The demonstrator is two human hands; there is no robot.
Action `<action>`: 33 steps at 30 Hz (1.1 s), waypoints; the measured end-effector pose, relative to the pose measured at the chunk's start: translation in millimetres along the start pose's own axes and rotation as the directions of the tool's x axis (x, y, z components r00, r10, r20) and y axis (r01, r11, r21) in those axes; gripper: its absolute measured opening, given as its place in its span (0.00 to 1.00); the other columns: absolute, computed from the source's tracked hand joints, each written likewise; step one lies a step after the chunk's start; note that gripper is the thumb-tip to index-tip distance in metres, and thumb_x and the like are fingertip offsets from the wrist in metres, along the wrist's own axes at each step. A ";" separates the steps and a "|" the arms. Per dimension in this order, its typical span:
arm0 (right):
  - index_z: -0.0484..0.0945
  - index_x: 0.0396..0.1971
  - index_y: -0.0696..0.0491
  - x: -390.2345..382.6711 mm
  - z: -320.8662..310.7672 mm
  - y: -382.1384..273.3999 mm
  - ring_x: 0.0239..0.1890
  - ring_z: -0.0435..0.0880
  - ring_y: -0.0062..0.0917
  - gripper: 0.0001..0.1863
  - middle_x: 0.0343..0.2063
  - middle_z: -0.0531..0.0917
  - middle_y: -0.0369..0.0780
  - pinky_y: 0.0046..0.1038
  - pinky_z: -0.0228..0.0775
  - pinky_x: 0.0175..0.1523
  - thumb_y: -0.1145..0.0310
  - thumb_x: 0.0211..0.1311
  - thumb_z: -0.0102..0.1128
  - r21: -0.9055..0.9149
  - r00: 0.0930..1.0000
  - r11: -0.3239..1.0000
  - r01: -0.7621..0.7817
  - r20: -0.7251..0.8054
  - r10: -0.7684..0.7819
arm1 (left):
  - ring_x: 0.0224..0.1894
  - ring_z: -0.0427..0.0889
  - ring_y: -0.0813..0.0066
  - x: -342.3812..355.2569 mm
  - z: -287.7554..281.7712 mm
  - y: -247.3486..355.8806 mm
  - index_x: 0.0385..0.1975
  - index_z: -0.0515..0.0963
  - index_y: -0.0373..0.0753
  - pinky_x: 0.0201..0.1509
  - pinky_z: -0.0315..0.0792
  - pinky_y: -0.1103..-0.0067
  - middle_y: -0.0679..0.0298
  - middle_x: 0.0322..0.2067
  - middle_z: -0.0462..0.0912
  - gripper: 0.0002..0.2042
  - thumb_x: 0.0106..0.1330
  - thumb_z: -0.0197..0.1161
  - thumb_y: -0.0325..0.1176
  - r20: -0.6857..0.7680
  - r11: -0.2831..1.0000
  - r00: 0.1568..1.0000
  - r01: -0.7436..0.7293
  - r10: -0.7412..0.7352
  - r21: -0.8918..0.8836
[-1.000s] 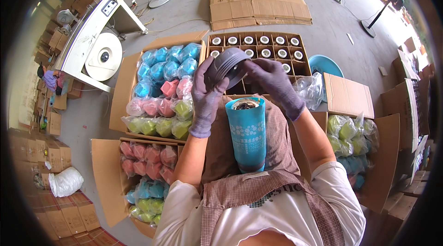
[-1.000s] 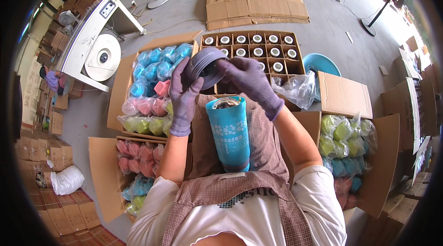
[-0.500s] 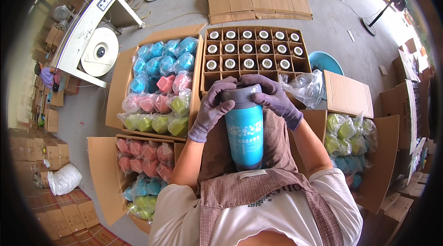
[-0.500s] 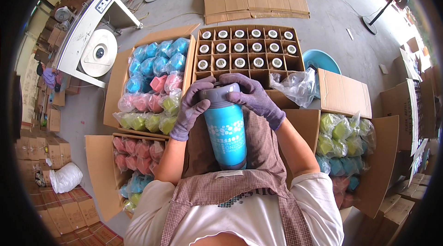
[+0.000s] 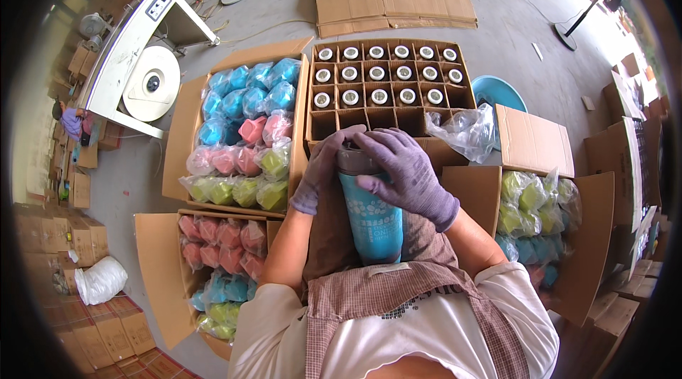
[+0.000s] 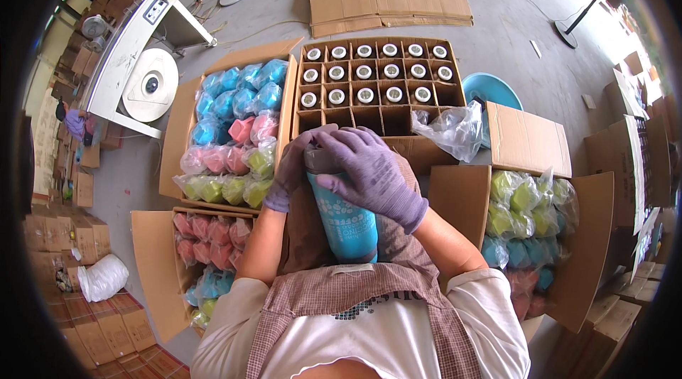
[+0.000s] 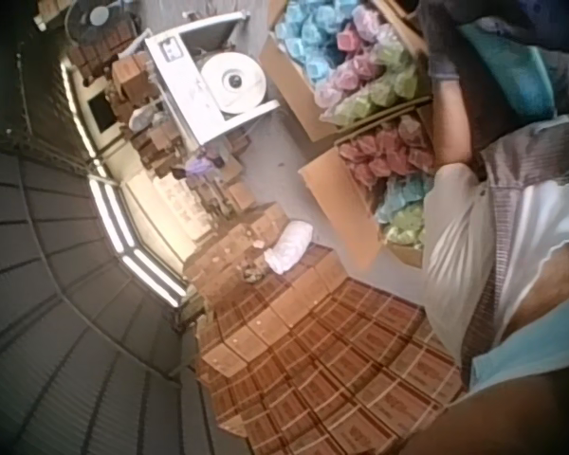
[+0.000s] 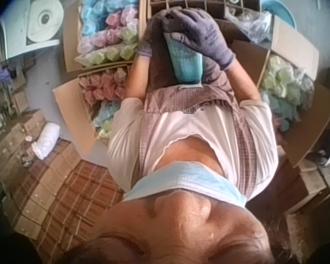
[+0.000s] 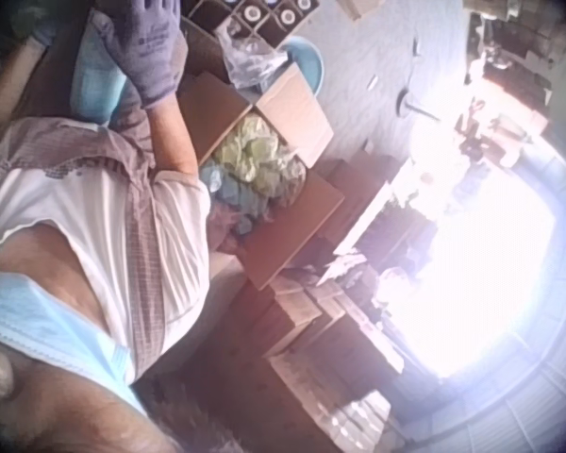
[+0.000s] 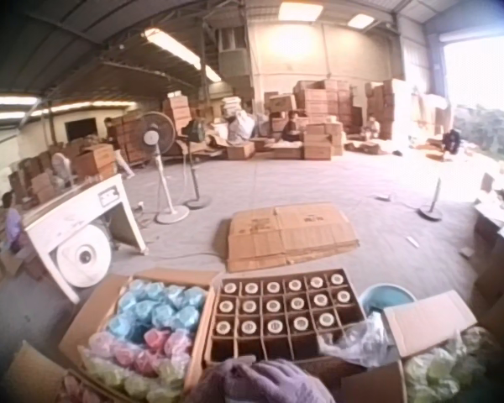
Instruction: The person places bottles into a large insulated container, secures the lid by hand, and then places the assembled units into a cardboard box.
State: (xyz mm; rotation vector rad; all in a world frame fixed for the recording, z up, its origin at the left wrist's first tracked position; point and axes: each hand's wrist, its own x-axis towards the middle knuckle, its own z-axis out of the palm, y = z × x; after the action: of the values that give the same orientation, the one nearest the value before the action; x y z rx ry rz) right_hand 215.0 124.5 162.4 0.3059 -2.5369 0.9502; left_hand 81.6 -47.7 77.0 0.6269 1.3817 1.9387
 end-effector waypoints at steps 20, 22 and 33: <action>0.72 0.63 0.60 1.2 -1.7 11.3 0.66 0.73 0.31 0.25 0.62 0.77 0.44 0.33 0.61 0.72 0.58 0.83 0.37 0.264 0.996 0.961 0.088 -0.005 -0.090 | 0.65 0.74 0.62 3.1 -24.1 -20.4 0.60 0.77 0.33 0.70 0.65 0.70 0.55 0.57 0.81 0.25 0.82 0.43 0.47 -0.071 0.987 0.994 -0.077 0.088 0.144; 0.74 0.63 0.60 -5.6 11.1 47.5 0.64 0.75 0.30 0.24 0.60 0.79 0.46 0.32 0.64 0.70 0.59 0.81 0.41 0.562 0.963 0.811 -0.164 -0.088 0.256 | 0.64 0.75 0.62 8.1 13.3 16.7 0.60 0.77 0.33 0.71 0.65 0.70 0.54 0.56 0.81 0.25 0.82 0.43 0.47 -0.085 0.833 0.947 -0.228 0.310 0.504; 0.74 0.60 0.62 -8.0 53.8 97.1 0.65 0.74 0.35 0.26 0.59 0.79 0.48 0.33 0.62 0.71 0.54 0.82 0.40 0.926 0.805 -0.021 -0.376 0.338 0.488 | 0.66 0.74 0.61 1.8 65.8 51.4 0.61 0.75 0.33 0.72 0.64 0.70 0.53 0.58 0.80 0.26 0.82 0.44 0.50 0.179 0.477 0.887 -0.388 0.426 0.789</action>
State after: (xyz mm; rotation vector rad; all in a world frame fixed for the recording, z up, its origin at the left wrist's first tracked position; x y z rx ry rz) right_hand 173.0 161.2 66.2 -0.2723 -1.3798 2.7932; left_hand 114.7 -16.4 147.0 1.4772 2.3425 1.5229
